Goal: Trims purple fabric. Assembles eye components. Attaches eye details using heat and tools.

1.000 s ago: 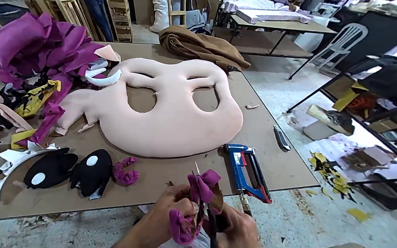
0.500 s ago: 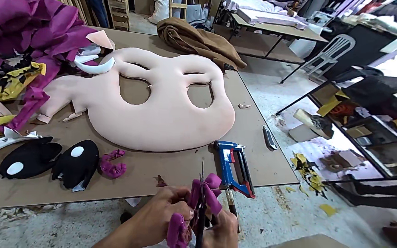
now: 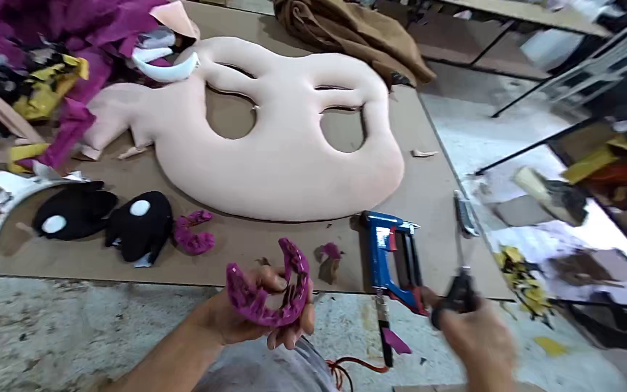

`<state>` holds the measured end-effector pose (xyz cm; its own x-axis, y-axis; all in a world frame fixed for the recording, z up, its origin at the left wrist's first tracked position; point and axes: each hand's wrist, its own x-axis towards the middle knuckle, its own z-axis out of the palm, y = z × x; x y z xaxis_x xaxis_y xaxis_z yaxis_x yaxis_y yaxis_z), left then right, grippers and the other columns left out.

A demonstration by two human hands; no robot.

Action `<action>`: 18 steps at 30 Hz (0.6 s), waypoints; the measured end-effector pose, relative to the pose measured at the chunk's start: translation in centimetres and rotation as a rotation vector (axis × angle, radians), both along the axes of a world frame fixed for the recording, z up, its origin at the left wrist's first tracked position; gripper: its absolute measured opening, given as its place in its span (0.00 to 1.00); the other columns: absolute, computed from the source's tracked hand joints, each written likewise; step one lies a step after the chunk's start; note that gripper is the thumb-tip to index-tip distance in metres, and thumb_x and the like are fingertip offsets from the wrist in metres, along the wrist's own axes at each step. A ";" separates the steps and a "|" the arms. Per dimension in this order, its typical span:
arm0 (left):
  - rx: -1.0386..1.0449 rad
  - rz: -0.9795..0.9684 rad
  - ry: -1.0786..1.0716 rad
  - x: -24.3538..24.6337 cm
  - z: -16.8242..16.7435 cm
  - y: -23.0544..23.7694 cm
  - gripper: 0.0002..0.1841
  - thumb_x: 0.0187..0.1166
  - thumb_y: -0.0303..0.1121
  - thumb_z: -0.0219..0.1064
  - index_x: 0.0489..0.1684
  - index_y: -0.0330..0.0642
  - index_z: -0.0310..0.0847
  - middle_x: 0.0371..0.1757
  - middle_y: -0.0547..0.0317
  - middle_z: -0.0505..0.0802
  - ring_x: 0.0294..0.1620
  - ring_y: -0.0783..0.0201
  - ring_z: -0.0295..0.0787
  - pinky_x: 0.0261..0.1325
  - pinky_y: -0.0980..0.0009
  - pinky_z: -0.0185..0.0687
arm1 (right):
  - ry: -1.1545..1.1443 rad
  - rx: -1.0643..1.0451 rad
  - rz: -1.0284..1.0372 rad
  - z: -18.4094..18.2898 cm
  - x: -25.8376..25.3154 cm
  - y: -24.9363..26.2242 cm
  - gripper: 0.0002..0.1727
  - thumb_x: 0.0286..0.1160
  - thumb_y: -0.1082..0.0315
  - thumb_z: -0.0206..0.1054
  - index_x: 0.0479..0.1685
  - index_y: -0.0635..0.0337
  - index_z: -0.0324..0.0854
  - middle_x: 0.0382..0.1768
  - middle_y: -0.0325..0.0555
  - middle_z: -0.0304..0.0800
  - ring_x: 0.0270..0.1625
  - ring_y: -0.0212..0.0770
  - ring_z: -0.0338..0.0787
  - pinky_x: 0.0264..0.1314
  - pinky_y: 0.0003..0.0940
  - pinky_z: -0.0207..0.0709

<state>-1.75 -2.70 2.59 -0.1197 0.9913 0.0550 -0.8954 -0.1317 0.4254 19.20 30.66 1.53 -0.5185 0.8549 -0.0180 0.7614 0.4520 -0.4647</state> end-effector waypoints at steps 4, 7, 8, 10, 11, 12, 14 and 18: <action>-0.444 0.390 0.504 -1.0 0.6 -0.4 0.15 0.85 0.35 0.57 0.66 0.44 0.77 0.46 0.58 0.90 0.39 0.68 0.89 0.43 0.71 0.88 | -0.293 -0.086 -0.013 -5.4 2.2 15.1 0.48 0.53 0.43 0.84 0.73 0.67 0.77 0.66 0.79 0.80 0.69 0.77 0.79 0.68 0.81 0.67; -0.828 0.676 0.937 -1.5 0.0 -0.8 0.18 0.73 0.40 0.76 0.60 0.50 0.84 0.46 0.64 0.94 0.47 0.67 0.94 0.54 0.63 0.94 | -0.304 -0.153 0.165 -6.4 1.8 19.7 0.38 0.60 0.49 0.79 0.68 0.67 0.80 0.59 0.73 0.86 0.63 0.70 0.85 0.66 0.76 0.72; -0.864 0.725 0.935 -1.7 -0.2 -1.3 0.18 0.72 0.39 0.77 0.59 0.48 0.84 0.46 0.63 0.95 0.47 0.65 0.94 0.53 0.63 0.94 | -0.319 -0.135 0.198 -5.8 1.1 19.5 0.37 0.64 0.52 0.76 0.70 0.69 0.79 0.62 0.74 0.84 0.67 0.71 0.83 0.70 0.75 0.71; -0.867 0.753 0.885 -2.0 -0.4 -2.5 0.17 0.75 0.37 0.75 0.60 0.44 0.84 0.47 0.59 0.96 0.48 0.64 0.95 0.55 0.63 0.94 | -0.301 -0.017 0.239 -3.5 -0.9 16.3 0.36 0.70 0.53 0.70 0.72 0.73 0.77 0.70 0.80 0.77 0.75 0.76 0.76 0.76 0.74 0.66; -0.852 0.745 0.894 -2.2 -0.4 -2.9 0.17 0.77 0.37 0.73 0.61 0.42 0.83 0.49 0.59 0.95 0.48 0.64 0.95 0.55 0.63 0.94 | -0.210 0.041 0.292 -1.9 -2.6 13.3 0.35 0.74 0.53 0.67 0.73 0.73 0.77 0.71 0.79 0.77 0.75 0.73 0.78 0.75 0.69 0.70; -0.831 0.736 0.916 -2.5 -0.4 -3.3 0.18 0.79 0.37 0.71 0.63 0.40 0.82 0.49 0.58 0.95 0.47 0.65 0.94 0.54 0.63 0.93 | -0.051 0.038 0.397 -0.7 -4.9 9.7 0.33 0.78 0.53 0.67 0.72 0.74 0.77 0.68 0.75 0.81 0.71 0.65 0.83 0.72 0.60 0.77; -0.837 0.726 0.945 -3.1 -0.3 -4.2 0.19 0.80 0.38 0.69 0.63 0.37 0.79 0.47 0.57 0.94 0.44 0.65 0.93 0.51 0.63 0.92 | 0.293 -0.288 0.691 0.3 -10.0 0.0 0.30 0.83 0.59 0.66 0.74 0.76 0.72 0.65 0.62 0.86 0.65 0.45 0.88 0.65 0.43 0.85; -0.953 0.937 0.867 -4.7 -0.1 -8.1 0.20 0.75 0.36 0.72 0.59 0.35 0.78 0.46 0.56 0.93 0.47 0.65 0.93 0.52 0.62 0.92 | 0.372 -0.731 0.957 -0.3 -17.4 -19.3 0.38 0.75 0.60 0.72 0.82 0.71 0.65 0.67 0.54 0.87 0.65 0.46 0.90 0.59 0.46 0.90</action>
